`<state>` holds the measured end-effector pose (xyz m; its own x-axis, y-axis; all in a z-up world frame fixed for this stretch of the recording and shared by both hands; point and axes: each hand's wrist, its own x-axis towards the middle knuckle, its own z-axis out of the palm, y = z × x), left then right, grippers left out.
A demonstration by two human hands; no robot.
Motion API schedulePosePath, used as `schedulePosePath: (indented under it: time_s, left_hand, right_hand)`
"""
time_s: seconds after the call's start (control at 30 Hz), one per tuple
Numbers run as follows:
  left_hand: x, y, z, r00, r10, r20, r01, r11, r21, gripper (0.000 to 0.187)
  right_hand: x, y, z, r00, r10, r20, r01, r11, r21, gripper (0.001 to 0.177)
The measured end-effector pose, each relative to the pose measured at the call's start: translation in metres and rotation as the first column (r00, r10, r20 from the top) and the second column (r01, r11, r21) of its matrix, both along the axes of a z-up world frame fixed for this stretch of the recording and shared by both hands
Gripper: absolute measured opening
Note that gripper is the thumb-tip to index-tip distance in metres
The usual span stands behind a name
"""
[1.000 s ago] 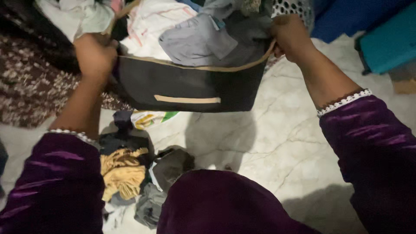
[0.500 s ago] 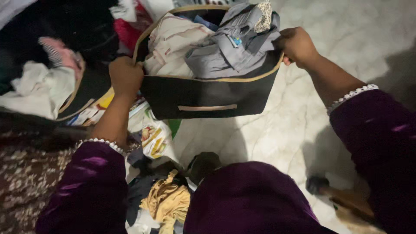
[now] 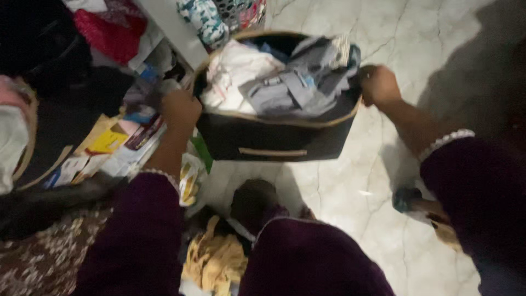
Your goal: The person organizes a cluttered shelving unit by removing items from the floor and shelves, sorting them into storage bins, and placing them back in an orderly fashion. They handle clothes, bottles, containers, and boxes, moving them between the floor, a fabric bin, and the shelves.
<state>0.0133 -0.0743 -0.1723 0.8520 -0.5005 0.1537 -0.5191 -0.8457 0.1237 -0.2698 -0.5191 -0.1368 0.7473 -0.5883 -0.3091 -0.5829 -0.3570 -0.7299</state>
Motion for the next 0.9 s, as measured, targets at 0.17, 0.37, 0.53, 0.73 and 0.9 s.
schedulePosePath:
  time_s: [0.17, 0.37, 0.53, 0.73, 0.9]
  left_hand:
    - [-0.002, -0.019, -0.06, 0.974, 0.13, -0.187, -0.128, 0.991, 0.026, 0.027]
    - [0.018, -0.047, -0.144, 0.959, 0.179, -0.218, -0.172, 0.984, 0.048, 0.027]
    - [0.048, -0.075, -0.222, 0.949, 0.206, -0.241, -0.222, 0.974, -0.044, 0.028]
    - [0.108, -0.12, -0.305, 0.998, 0.053, -0.024, -0.055, 0.989, -0.136, 0.023]
    - [0.132, -0.143, -0.348, 0.973, 0.079, -0.216, -0.122, 0.974, -0.193, 0.019]
  right_hand:
    - [-0.01, 0.01, -0.073, 0.993, -0.104, -0.062, 0.106, 0.994, 0.037, 0.023]
    - [0.001, 0.021, -0.159, 0.965, -0.26, -0.03, 0.261, 0.964, 0.056, 0.025]
    - [0.016, 0.022, -0.225, 0.939, -0.343, 0.036, 0.343, 0.939, -0.006, 0.027]
    - [0.027, 0.003, -0.319, 0.934, -0.338, 0.118, 0.357, 0.902, -0.243, 0.021]
    - [0.034, -0.011, -0.397, 0.955, -0.285, 0.086, 0.297, 0.892, -0.34, 0.014]
